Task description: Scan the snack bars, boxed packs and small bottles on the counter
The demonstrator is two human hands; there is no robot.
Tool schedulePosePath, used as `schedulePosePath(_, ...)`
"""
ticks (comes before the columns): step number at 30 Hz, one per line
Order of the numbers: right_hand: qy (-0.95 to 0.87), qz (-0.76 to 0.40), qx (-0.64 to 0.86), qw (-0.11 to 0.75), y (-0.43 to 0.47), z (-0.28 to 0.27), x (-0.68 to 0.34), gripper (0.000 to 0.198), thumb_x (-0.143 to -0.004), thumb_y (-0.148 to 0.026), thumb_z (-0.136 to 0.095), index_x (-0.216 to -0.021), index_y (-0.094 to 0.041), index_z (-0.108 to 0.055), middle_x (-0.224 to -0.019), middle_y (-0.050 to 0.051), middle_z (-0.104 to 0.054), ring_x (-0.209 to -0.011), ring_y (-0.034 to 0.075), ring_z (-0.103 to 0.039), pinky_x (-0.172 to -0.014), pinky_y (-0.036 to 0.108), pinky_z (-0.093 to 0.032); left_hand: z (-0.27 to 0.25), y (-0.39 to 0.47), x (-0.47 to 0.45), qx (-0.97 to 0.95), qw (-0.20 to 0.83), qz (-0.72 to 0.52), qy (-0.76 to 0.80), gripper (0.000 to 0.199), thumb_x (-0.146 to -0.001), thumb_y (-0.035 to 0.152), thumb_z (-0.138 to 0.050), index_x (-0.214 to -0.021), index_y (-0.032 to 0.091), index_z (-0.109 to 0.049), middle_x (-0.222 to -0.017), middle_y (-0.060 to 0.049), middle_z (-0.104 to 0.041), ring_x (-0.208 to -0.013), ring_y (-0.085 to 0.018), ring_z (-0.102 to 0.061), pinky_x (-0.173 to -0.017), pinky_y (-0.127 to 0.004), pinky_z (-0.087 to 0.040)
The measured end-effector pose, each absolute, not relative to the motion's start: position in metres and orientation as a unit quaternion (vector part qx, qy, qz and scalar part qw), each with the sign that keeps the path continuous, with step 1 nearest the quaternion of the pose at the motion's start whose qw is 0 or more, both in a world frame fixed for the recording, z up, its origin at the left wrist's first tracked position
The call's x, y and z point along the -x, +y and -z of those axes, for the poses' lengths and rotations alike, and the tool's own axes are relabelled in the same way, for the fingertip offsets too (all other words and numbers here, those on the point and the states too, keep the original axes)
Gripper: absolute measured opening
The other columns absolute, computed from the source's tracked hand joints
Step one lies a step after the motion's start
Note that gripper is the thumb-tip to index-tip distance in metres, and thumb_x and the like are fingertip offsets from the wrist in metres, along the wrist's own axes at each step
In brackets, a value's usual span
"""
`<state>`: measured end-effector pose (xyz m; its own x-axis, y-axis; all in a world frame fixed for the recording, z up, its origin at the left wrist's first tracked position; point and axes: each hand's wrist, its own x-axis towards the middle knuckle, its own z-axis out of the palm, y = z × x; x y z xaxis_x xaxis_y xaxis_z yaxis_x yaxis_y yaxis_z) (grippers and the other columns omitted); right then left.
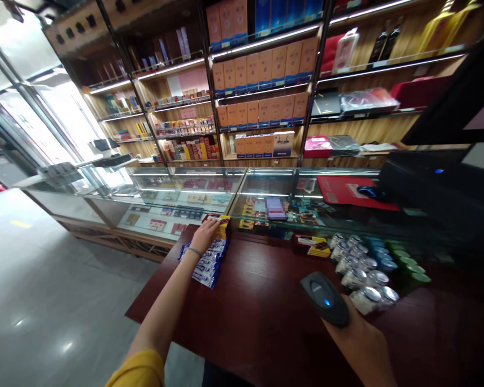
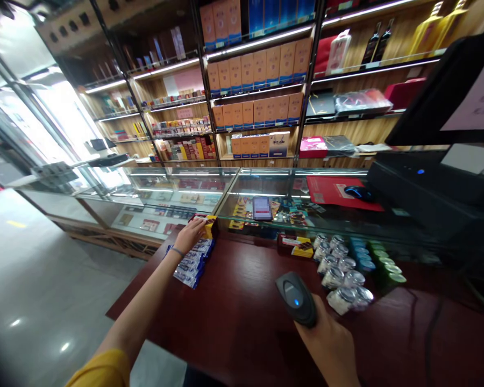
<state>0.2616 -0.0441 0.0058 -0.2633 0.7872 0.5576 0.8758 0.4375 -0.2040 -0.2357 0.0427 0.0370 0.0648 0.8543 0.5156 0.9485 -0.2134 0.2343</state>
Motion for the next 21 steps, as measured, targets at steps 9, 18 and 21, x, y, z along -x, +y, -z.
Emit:
schedulePosePath(9,-0.738,0.077,0.589,0.320,-0.051,-0.014,-0.274,0.044,-0.087,-0.048,-0.054,-0.118,-0.017,-0.059,-0.070,0.005,-0.073,-0.058,0.027,-0.070,-0.050,0.030,-0.045,-0.042,0.042,0.156,0.694,0.170,0.367,-0.595,0.040,-0.095,0.029,-0.052,-0.133,0.020,-0.057,-0.131,-0.014,-0.061,-0.132,-0.029,-0.049,-0.112,-0.050,-0.039)
schedulePosePath(18,-0.706,0.074,0.631,0.315,-0.063,-0.019,-0.312,0.035,-0.087,-0.044,-0.054,-0.109,-0.019,-0.062,-0.072,0.005,-0.074,-0.061,0.026,-0.071,-0.053,0.029,-0.043,-0.002,0.075,-0.045,0.802,0.060,0.336,-0.491,0.039,-0.095,0.017,-0.045,-0.131,0.020,-0.059,-0.130,-0.012,-0.060,-0.127,-0.024,-0.052,-0.109,-0.041,-0.045)
schedulePosePath(21,-0.705,0.067,0.636,0.308,-0.068,-0.024,-0.324,0.029,-0.087,-0.043,-0.053,-0.104,-0.021,-0.062,-0.071,0.004,-0.073,-0.060,0.024,-0.070,-0.052,0.028,-0.042,0.005,0.089,-0.087,0.817,0.052,0.291,-0.496,0.044,-0.093,0.018,-0.048,-0.137,0.018,-0.053,-0.143,-0.013,-0.052,-0.137,-0.028,-0.043,-0.115,-0.046,-0.037)
